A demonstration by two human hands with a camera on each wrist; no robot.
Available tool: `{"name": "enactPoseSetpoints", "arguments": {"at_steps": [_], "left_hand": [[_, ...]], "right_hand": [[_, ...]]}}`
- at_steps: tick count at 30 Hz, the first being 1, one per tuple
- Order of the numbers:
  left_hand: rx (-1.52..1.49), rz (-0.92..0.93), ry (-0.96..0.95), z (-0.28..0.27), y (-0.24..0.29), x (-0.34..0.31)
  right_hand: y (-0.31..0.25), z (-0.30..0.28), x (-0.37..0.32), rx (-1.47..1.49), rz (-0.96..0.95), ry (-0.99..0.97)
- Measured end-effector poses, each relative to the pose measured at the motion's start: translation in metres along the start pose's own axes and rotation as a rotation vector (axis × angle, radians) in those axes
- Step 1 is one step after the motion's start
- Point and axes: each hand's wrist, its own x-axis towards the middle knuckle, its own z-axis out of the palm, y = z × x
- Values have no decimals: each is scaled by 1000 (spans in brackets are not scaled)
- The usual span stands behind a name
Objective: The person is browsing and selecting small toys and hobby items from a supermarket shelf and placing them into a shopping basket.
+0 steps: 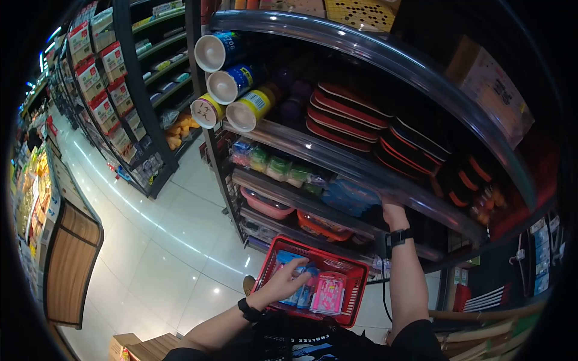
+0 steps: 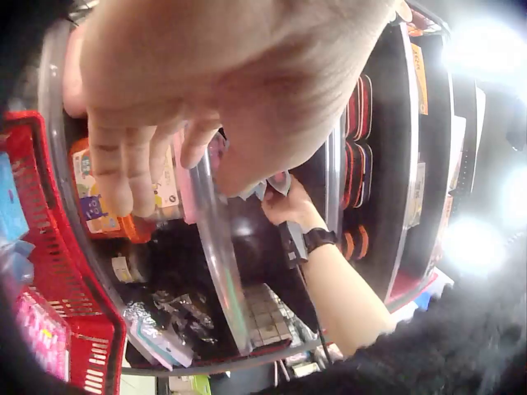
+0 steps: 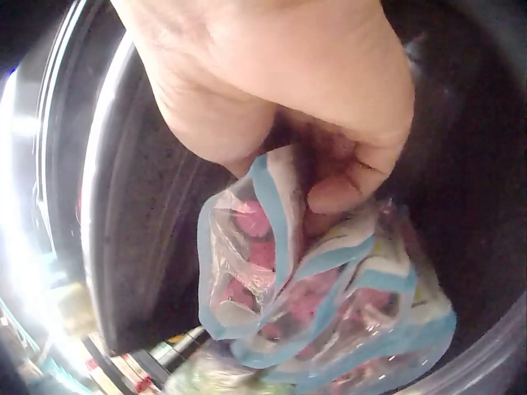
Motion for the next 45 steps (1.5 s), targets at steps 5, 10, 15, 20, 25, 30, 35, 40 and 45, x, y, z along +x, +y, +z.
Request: {"name": "enactPoseSetpoints", "arguments": {"at_steps": [5, 10, 15, 20, 25, 30, 35, 40, 45], "left_hand": [[-59, -64, -26, -9, -25, -8], [-15, -107, -62, -11, -42, -9], [-37, -89, -59, -5, -51, -12], [-19, -175, -34, -2, -47, -19], [-11, -263, -28, -10, -56, -32], [-59, -322, 58, -18, -94, -56], [38, -488, 47, -17, -101, -75], [157, -570, -59, -18, -115, -82], [292, -571, -123, -21, -111, -82]], "right_hand": [[-53, 15, -13, -597, -145, -6], [-58, 14, -19, -602, -117, -10], [-46, 17, -12, -687, -69, -46], [-66, 22, -25, -688, -92, -46], [-35, 9, -50, -481, -507, 261], [-9, 19, -155, 283, 15, 208], [150, 60, -241, 197, 341, -195], [267, 111, -317, 38, 581, -477], [283, 147, -330, -204, 526, -638]]}}
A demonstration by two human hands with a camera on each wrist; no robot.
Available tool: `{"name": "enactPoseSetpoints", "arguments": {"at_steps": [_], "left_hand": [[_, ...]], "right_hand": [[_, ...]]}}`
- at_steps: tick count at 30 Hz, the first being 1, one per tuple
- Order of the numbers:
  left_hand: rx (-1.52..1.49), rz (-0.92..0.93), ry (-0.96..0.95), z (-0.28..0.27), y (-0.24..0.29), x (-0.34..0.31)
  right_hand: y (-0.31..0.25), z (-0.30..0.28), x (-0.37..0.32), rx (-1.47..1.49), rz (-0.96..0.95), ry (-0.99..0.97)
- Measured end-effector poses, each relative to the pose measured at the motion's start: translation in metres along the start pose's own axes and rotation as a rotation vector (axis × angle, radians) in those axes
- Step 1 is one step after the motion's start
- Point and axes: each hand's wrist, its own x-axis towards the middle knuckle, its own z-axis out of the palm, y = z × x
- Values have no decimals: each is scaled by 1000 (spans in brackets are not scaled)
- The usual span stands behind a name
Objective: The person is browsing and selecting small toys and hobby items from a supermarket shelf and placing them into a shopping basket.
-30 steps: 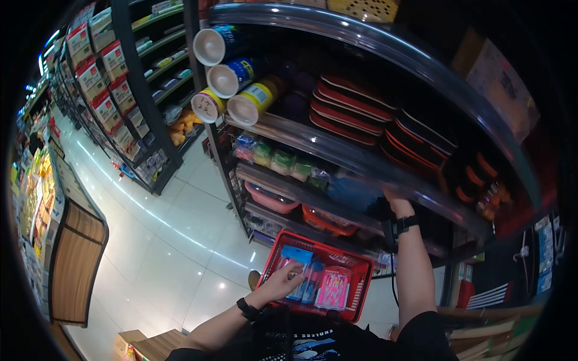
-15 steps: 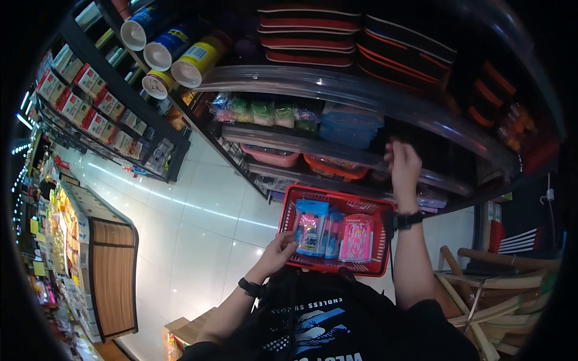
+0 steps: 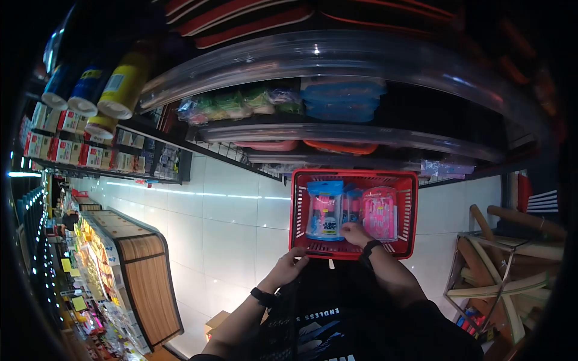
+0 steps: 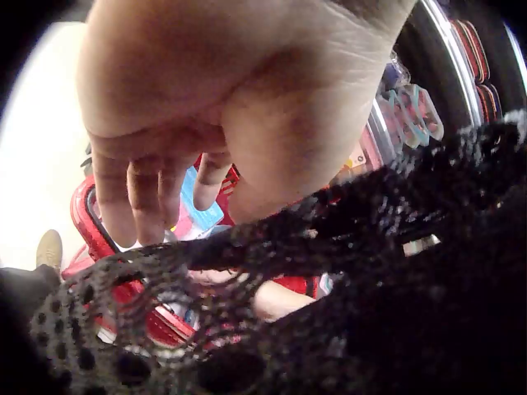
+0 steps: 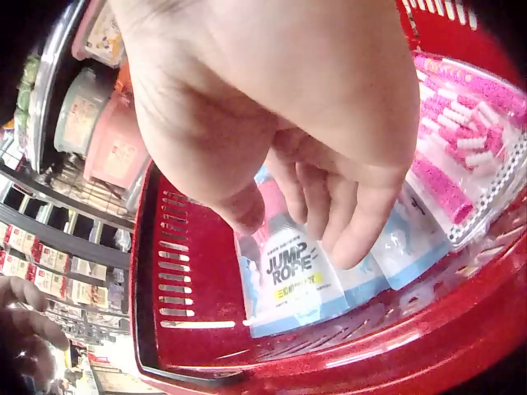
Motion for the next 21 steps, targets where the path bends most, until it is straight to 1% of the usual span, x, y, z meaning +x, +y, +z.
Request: {"name": "enactPoseSetpoints", "arguments": {"at_steps": [1, 3, 5, 7, 8, 10, 11, 13, 14, 16, 17, 19, 21], "left_hand": [[15, -16, 0, -1, 3, -1], [37, -67, -23, -6, 7, -3], [58, -36, -36, -11, 5, -3], [68, -31, -37, -16, -2, -3], [85, -28, -40, -20, -1, -3], [103, -25, -49, -26, 2, -4], [103, -54, -49, -29, 4, -4], [105, -78, -51, -33, 4, 0], [94, -52, -49, -34, 1, 0], [86, -31, -48, -36, -1, 2], [93, -26, -48, -37, -2, 3], [101, -25, -49, -37, -5, 3], [124, -46, -62, -37, -8, 4]], "right_hand": [[1, 5, 8, 11, 9, -4], [8, 20, 26, -217, 85, -50], [19, 37, 36, -159, 125, -29], [33, 56, 46, -192, 105, 103], [38, 63, 52, -181, 112, 103], [35, 65, 58, -171, 174, 174], [34, 65, 57, -168, 179, 177], [16, 57, 49, -247, 336, 358], [13, 54, 48, -244, 340, 360], [25, 50, 49, -425, 210, 448], [29, 51, 51, -422, 213, 444], [32, 50, 56, -266, 328, 457], [42, 50, 55, -229, 313, 479]]}}
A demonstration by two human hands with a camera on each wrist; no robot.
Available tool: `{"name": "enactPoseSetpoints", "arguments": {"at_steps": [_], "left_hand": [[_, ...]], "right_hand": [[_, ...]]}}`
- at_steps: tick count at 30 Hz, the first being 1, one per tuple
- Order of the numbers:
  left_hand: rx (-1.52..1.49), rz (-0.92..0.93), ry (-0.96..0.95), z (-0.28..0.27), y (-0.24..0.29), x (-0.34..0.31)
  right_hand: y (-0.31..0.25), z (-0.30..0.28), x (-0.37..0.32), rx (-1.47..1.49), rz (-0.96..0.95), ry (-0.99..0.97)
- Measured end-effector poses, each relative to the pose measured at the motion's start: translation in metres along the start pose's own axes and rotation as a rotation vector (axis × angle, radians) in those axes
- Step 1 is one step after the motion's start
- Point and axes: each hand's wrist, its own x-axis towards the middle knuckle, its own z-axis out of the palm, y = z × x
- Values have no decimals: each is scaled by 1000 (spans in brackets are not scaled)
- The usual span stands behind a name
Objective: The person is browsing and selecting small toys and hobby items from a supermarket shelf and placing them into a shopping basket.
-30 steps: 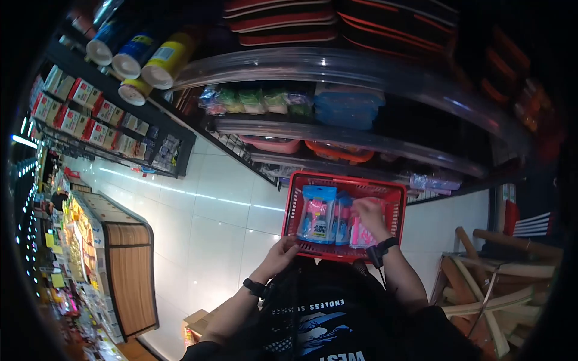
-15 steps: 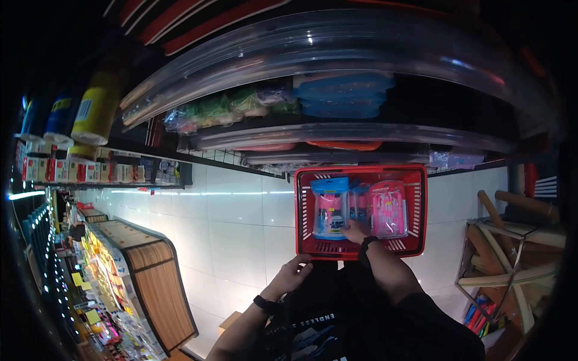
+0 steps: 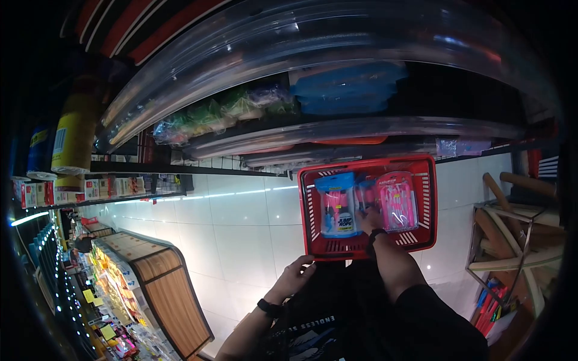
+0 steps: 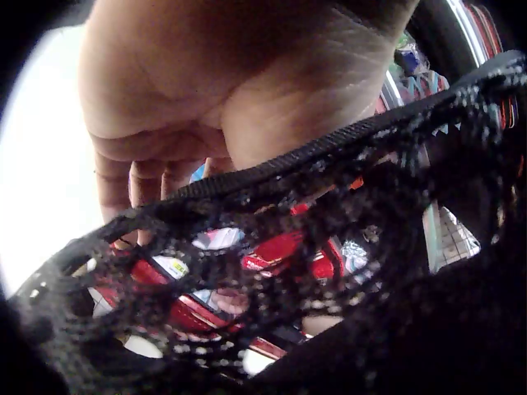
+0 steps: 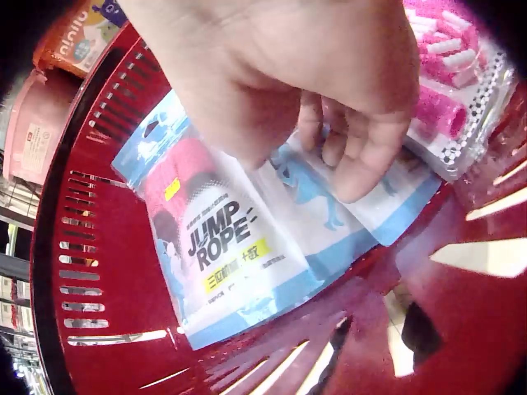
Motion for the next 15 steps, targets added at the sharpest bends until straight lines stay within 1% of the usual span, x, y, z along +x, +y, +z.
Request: {"name": "enactPoseSetpoints", "arguments": {"at_steps": [2, 3, 4, 5, 6, 7, 8, 10, 11, 13, 14, 15], "left_hand": [[3, -14, -8, 1, -2, -1], [6, -27, -16, 1, -2, -2], [10, -29, -17, 1, -1, -2], [13, -44, -23, 1, 2, -3], [17, -59, -30, 1, 4, -3], [22, -58, -32, 2, 4, -3], [28, -66, -41, 3, 3, -3], [41, -67, -47, 4, 5, -2], [34, -73, -51, 6, 6, -3], [28, -56, -46, 10, 5, -2], [34, -51, -46, 12, 4, -1], [44, -59, -50, 13, 7, -1]], "right_hand": [[11, 3, 6, 135, 0, 0], [20, 8, 13, 198, -18, -40], [30, 19, 22, 201, -16, -42], [39, 33, 31, 236, -41, 75], [36, 31, 31, 269, -66, 193], [36, 27, 29, 194, 13, 128], [38, 23, 24, 200, 15, 131], [26, 8, 11, -120, -174, 98], [16, 4, 11, -113, -176, 105], [8, 4, 19, -158, -47, 122], [6, 3, 23, -152, -47, 128], [3, 1, 26, -154, -64, 61]]}}
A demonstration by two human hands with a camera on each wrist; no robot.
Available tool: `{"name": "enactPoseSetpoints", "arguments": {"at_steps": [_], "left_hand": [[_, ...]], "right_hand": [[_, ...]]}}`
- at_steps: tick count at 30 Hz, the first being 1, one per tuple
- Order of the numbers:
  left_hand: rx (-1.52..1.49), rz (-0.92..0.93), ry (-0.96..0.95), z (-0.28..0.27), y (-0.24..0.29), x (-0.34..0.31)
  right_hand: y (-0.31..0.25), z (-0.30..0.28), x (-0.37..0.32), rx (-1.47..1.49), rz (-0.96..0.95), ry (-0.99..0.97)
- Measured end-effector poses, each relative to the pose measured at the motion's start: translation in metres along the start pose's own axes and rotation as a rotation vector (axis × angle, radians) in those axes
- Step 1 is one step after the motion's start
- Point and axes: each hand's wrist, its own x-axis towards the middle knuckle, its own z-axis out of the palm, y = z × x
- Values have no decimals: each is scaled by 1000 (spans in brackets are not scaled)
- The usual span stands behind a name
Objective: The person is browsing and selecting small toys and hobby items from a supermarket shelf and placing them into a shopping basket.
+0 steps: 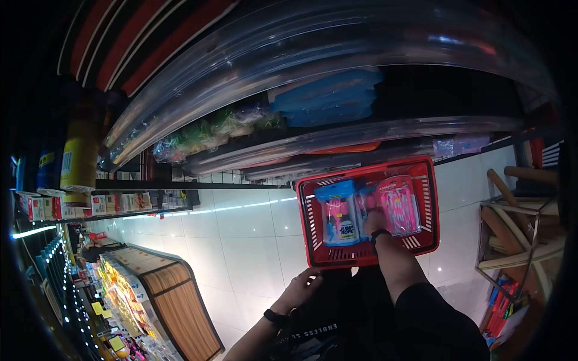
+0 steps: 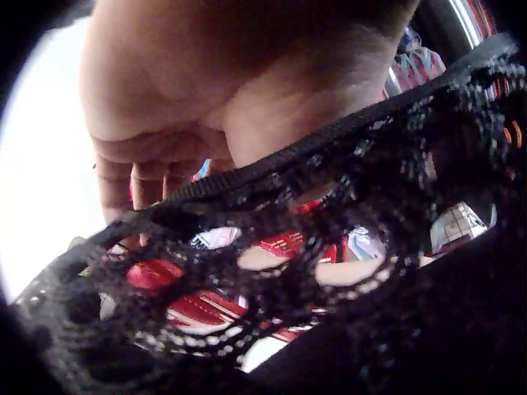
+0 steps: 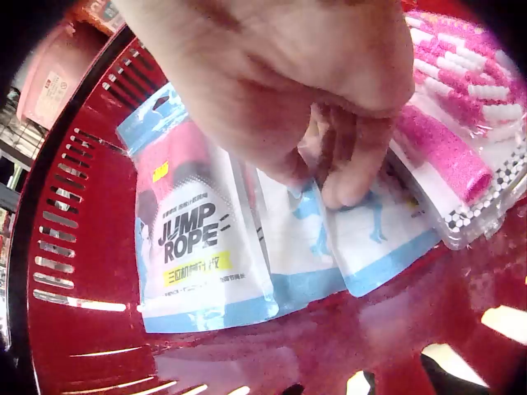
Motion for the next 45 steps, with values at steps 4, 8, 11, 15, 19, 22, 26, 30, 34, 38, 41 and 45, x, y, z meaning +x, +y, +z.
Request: {"name": "enactPoseSetpoints", "arguments": {"at_steps": [4, 8, 11, 15, 19, 22, 26, 30, 34, 38, 41, 45], "left_hand": [[17, 35, 11, 5, 8, -1], [45, 98, 19, 8, 22, 7], [23, 203, 25, 10, 37, 19], [-3, 383, 34, 18, 73, 34], [-57, 534, 117, 23, 122, 23], [-233, 394, -30, 10, 164, -7], [-512, 745, -101, 5, 161, -13], [-662, 667, -212, -6, 174, -49], [-809, 638, -295, -1, 196, -60], [-714, 724, -320, 7, 227, -54], [-698, 785, -301, 13, 249, -46], [-614, 784, -173, 20, 244, -33]], "right_hand": [[5, -13, -5, 41, -140, -70], [-2, -67, -29, 150, -235, -10], [-12, -112, -57, 299, -374, 14], [-56, -201, -120, 555, -345, -174], [-96, -264, -167, 744, -459, -282], [-117, -301, -185, 717, -584, -243], [-120, -356, -207, 765, -721, -154], [-83, -380, -196, 889, -607, 133], [-51, -391, -189, 1036, -580, -171], [-58, -406, -206, 1178, -600, -412], [-54, -420, -197, 1185, -560, -263], [-50, -456, -165, 1119, -533, -35]]}}
